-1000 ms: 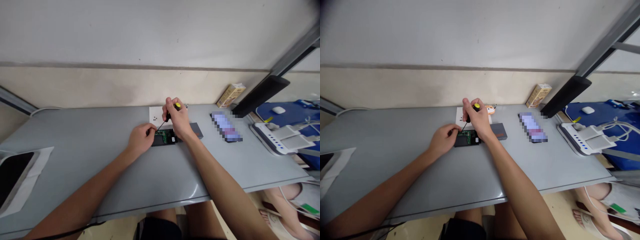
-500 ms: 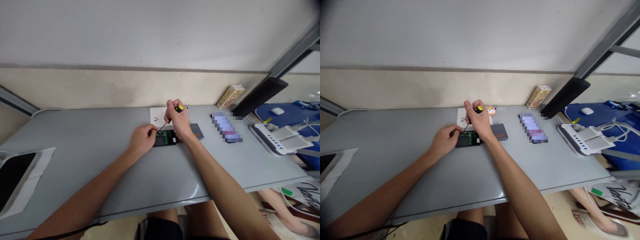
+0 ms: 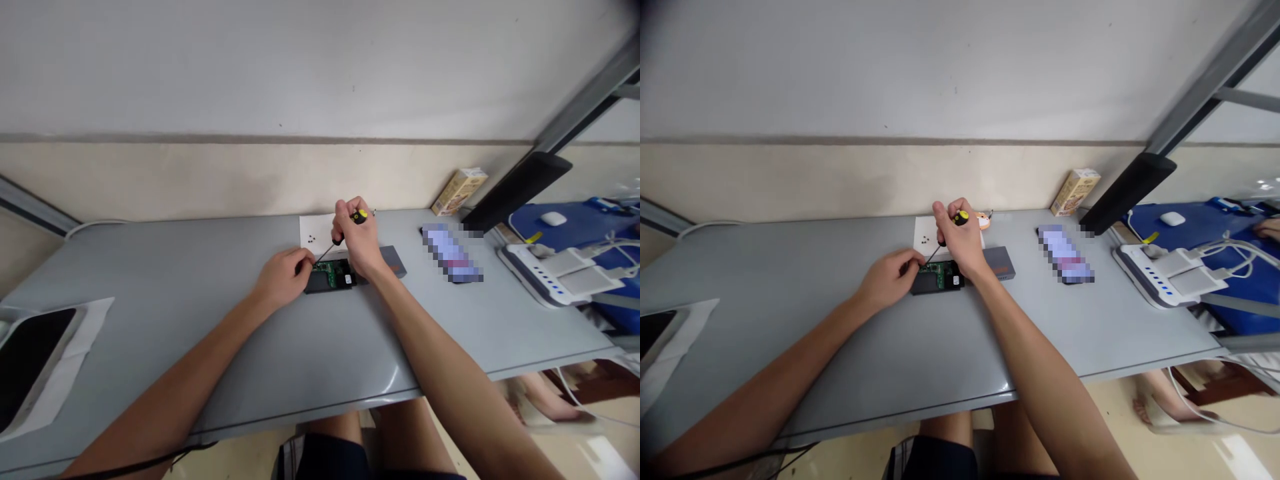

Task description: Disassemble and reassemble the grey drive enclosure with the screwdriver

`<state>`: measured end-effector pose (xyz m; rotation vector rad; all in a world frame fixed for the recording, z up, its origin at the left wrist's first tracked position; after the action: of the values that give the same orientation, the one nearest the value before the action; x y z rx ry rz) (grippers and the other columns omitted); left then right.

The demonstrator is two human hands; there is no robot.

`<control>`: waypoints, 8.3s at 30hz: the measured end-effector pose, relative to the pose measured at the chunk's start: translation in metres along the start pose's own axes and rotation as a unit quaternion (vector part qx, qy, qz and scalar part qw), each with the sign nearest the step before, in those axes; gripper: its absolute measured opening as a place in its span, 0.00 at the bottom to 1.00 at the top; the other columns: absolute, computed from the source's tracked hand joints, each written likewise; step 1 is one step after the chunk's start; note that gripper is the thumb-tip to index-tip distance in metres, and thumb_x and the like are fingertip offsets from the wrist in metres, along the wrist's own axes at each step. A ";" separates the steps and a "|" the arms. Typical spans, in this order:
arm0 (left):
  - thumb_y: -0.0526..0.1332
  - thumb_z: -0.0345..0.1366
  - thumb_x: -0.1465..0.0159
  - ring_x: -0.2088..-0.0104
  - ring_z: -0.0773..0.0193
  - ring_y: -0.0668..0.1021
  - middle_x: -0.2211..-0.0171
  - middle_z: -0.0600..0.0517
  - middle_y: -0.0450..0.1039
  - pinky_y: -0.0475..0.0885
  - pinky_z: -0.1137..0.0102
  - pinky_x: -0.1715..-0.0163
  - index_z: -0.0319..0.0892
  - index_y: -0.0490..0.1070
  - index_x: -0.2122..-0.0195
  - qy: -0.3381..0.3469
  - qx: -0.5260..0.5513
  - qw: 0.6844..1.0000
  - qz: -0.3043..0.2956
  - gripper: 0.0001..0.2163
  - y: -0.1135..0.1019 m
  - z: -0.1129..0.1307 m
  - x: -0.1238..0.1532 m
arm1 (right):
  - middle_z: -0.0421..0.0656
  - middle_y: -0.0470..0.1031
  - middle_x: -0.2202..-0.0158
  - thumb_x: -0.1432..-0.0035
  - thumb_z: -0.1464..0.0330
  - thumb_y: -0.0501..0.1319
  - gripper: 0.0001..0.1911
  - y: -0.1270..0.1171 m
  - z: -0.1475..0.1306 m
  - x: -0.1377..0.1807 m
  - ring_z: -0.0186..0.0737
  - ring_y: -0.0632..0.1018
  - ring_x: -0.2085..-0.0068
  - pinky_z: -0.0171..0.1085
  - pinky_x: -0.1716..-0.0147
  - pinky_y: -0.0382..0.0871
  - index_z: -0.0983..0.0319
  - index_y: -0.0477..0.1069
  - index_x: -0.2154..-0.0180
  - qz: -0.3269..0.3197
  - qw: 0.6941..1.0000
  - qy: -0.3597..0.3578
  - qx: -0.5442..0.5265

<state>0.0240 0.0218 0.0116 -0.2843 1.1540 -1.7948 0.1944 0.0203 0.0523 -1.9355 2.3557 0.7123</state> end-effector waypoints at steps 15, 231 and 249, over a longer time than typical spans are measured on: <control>0.55 0.32 0.33 0.62 0.61 0.79 0.61 0.54 0.80 0.69 0.67 0.62 0.47 0.78 0.61 -0.009 -0.035 0.999 0.017 0.11 0.000 0.001 0.003 | 0.34 0.60 0.78 0.43 0.39 0.59 0.27 0.003 -0.002 0.002 0.32 0.67 0.77 0.36 0.74 0.64 0.56 0.60 0.70 0.009 0.998 0.024 -0.054; 0.66 0.31 0.35 0.58 0.59 0.81 0.58 0.53 0.83 0.70 0.62 0.56 0.44 0.76 0.55 0.308 -0.186 0.908 0.214 0.08 0.007 0.071 -0.007 | 0.36 0.60 0.81 0.58 0.66 0.60 0.08 -0.119 0.011 -0.023 0.28 0.60 0.81 0.31 0.87 0.40 0.60 0.61 0.79 0.140 0.964 0.156 -0.165; 0.65 0.26 0.36 0.56 0.58 0.78 0.56 0.51 0.81 0.70 0.62 0.56 0.45 0.76 0.55 0.314 -0.226 0.901 0.199 0.11 0.014 0.075 -0.006 | 0.36 0.65 0.80 0.50 0.62 0.60 0.09 -0.122 0.019 -0.027 0.28 0.57 0.82 0.34 0.85 0.43 0.59 0.64 0.76 0.160 0.970 0.159 -0.096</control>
<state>0.0817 -0.0185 0.0417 0.2834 1.9300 -1.2574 0.3096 0.0360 0.0016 -1.8797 2.9440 0.7123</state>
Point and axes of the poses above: each hand's wrist, its own x-axis away from the middle knuckle, its own y-axis out of the palm, z = x × y, the point moved 3 cm from there along -x, towards the middle knuckle
